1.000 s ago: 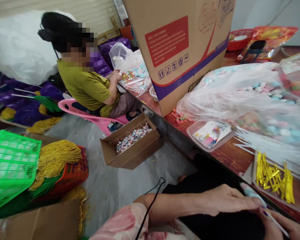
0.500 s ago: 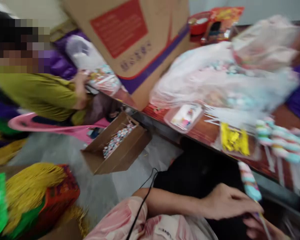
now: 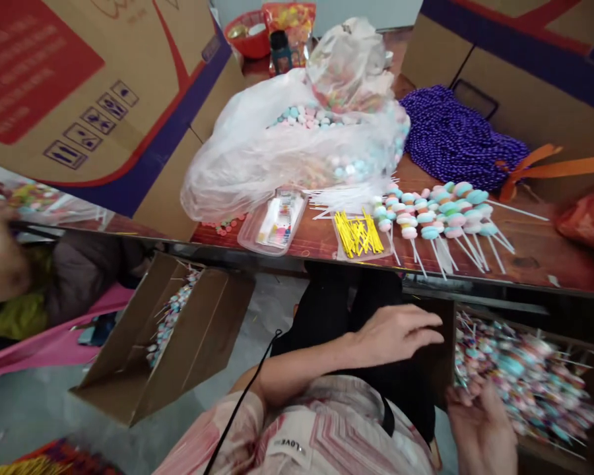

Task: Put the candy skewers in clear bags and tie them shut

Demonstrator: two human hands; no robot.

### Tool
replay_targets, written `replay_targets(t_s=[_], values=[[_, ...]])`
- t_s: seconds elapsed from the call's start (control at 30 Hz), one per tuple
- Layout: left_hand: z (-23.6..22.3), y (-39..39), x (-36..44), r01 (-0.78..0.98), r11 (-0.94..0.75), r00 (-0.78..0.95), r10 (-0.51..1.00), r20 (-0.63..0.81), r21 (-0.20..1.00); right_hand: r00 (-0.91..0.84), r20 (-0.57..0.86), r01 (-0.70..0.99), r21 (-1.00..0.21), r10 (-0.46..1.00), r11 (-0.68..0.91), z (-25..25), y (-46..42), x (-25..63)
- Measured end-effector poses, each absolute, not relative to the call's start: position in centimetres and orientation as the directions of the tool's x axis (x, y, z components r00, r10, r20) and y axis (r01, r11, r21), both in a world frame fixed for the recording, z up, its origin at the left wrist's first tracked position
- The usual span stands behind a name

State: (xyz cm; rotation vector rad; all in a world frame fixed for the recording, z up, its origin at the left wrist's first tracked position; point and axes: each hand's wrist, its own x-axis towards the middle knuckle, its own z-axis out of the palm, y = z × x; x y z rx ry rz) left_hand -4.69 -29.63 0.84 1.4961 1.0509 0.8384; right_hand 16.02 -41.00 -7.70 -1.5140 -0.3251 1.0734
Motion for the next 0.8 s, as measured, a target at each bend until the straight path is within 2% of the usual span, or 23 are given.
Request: replay_targets(t_s=[0.03, 0.07, 0.17, 0.23, 0.37, 0.53, 0.67, 0.8], values=[[1.3, -28.7, -6.4, 0.14, -0.156, 0.369, 0.924, 0.095, 0.978, 0.54, -0.447, -0.356, -0.889, 0.714, -0.287, -8.6, -40.7, 17.2], [1.7, -27.7, -8.5, 0.158, -0.219, 0.305, 0.938, 0.163, 0.963, 0.563, -0.452, -0.331, -0.89, 0.691, -0.312, -9.4, -40.3, 18.1], [2.3, -24.4, -16.2, 0.413, -0.15, -0.046, 0.982, 0.185, 0.898, 0.606, -0.466, -0.292, -0.884, 0.645, -0.364, -10.2, -38.6, 18.2], [2.1, -22.3, -21.3, 0.585, -0.084, -0.168, 0.961, 0.222, 0.807, 0.597, -0.431, -0.254, -0.902, 0.677, -0.35, -9.4, -37.3, 16.2], [0.4, -18.9, -28.1, 0.769, 0.028, -0.158, 0.976, 0.147, 0.639, 0.474, -0.298, -0.054, -0.949, 0.829, -0.31, -6.5, -34.8, 10.4], [-1.5, -16.7, -29.4, 0.752, 0.069, -0.16, 0.984, 0.079, 0.656, 0.228, -0.168, 0.219, -0.951, 0.959, -0.219, -4.1, -33.4, 5.3], [-1.6, -16.3, -28.9, 0.783, 0.118, -0.215, 0.973, 0.088, 0.61, 0.08, -0.153, 0.259, -0.951, 0.985, -0.168, -3.3, -33.0, 2.9], [-1.0, -17.2, -28.6, 0.771, 0.129, -0.302, 0.936, 0.18, 0.623, -0.035, -0.123, 0.243, -0.964, 0.992, -0.111, -2.3, -32.1, 1.2]])
